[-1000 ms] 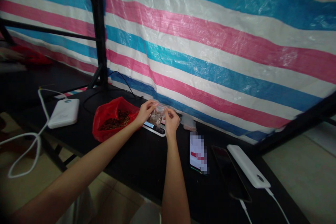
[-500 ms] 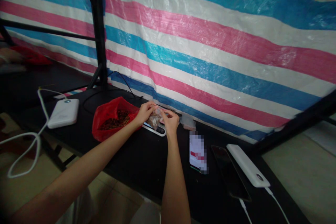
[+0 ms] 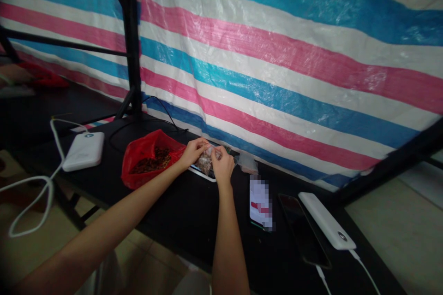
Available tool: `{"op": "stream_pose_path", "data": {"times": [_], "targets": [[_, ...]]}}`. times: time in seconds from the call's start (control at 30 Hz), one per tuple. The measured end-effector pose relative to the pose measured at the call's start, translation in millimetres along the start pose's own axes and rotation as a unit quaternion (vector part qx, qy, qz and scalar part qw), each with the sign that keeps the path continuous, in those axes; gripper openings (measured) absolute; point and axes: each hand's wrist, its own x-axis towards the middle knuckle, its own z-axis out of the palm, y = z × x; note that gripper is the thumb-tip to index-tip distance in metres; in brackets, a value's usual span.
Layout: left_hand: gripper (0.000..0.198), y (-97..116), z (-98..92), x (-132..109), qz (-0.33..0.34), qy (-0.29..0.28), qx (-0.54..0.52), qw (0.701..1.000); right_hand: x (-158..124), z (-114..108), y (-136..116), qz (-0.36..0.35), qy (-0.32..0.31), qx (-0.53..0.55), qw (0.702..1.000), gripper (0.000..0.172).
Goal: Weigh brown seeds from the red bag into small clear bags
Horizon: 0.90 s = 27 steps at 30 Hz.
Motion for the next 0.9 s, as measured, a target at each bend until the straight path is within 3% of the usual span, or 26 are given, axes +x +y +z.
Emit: {"op": "stream_pose_path", "data": {"times": [0.17, 0.53, 0.73, 0.9], "targets": [[0.023, 1.3, 0.6, -1.3, 0.003, -0.012, 0.020, 1.000, -1.6, -1.5, -4.7, -0.046, -0.017, -0.024, 0.999, 0.030], [0.023, 7.5, -2.3, -2.6, 0.001, 0.038, 0.096, 0.995, 1.5, 4.2, 0.1, 0.046, -0.008, 0.024, 0.999, 0.037], [0.026, 2.9, 0.5, -1.7, 0.013, -0.037, 0.044, 0.998, 4.4, 4.2, 9.8, 0.022, 0.003, 0.051, 0.998, 0.033], [0.027, 5.7, 1.7, -3.9, 0.022, -0.022, 0.033, 0.999, 3.8, 3.0, 4.3, -0.001, 0.000, 0.063, 0.998, 0.031]]}}
